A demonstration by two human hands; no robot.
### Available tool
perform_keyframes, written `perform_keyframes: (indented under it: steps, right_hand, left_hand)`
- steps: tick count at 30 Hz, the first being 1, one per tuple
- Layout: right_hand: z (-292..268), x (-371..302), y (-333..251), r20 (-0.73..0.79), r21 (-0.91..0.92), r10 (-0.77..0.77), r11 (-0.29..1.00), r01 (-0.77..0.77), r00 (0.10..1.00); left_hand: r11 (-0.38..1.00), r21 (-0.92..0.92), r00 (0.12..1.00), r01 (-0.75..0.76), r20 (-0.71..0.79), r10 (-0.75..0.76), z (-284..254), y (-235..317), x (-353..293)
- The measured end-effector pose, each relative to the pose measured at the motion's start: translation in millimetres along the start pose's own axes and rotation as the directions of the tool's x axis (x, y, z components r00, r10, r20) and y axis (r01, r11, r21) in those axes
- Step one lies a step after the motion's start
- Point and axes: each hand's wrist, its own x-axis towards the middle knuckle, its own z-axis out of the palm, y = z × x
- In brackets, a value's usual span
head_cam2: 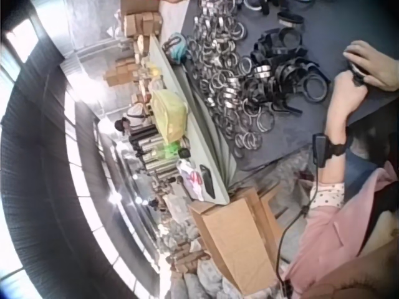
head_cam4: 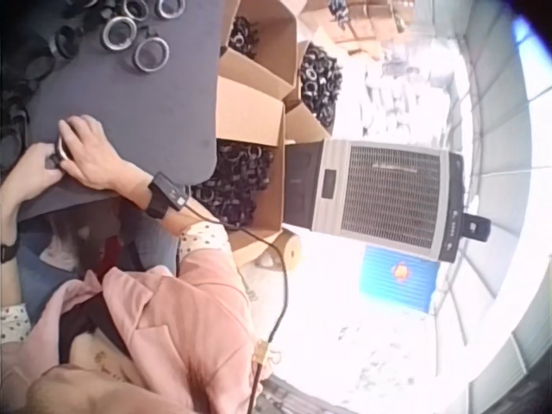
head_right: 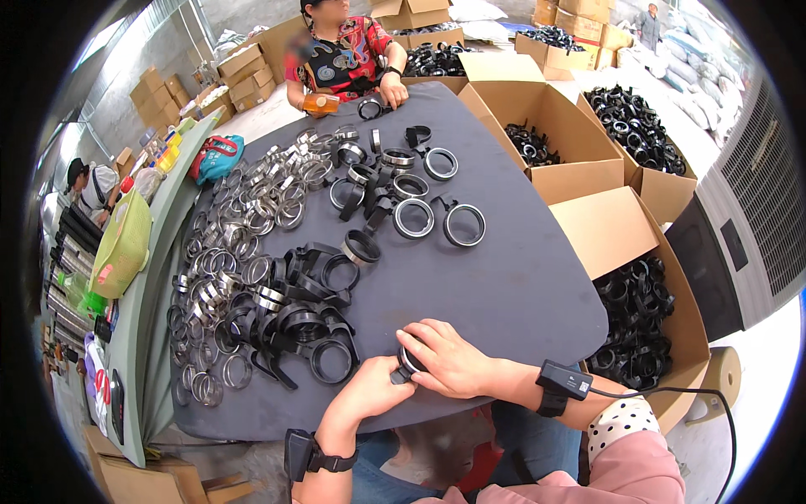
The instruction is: The recorder is assembling circular metal rings into plastic holders at a workbench.
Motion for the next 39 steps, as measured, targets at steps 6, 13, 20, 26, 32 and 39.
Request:
perform_keyframes:
  steps: [6, 13, 20, 26, 32, 39]
  right_hand:
    - [-1.5, 3.5, 0.5, 0.034, 0.072, 0.030, 0.997, -0.032, 0.999]
    - [0.3, 2.2, 2.4, 0.060, 0.063, 0.050, 0.997, -0.053, 0.997]
    - [-44.2, -36.2, 45.1, -0.380, -0.015, 0.372, 0.913, -0.408, 0.847]
    - [-57.7, -9.1, 115.1, -0.330, -0.255, 0.381, 0.845, -0.470, 0.864]
    - [-43.0, 75.9, 145.3, -0.270, -0.205, 0.432, 0.847, -0.489, 0.861]
    - [-41.3, 164.5, 131.8, -0.509, -0.474, 0.097, 0.798, -0.372, 0.855]
  left_hand:
    - [0.999, 0.021, 0.998, -0.040, -0.056, 0.041, 3.6, -3.4, 4.0]
    - [0.998, 0.062, 0.998, -0.022, -0.062, 0.026, 6.5, -3.4, 2.5]
    - [0.963, 0.168, 0.809, -0.210, -0.523, 0.267, 13.0, -32.0, -11.7]
    - [0.925, 0.269, 0.839, -0.269, -0.406, 0.362, 23.0, -17.5, -17.4]
    - [0.933, 0.307, 0.874, -0.186, -0.383, 0.300, 18.8, -18.6, -16.4]
    - [0.907, 0.393, 0.899, -0.149, -0.329, 0.290, 20.0, -20.1, -18.6]
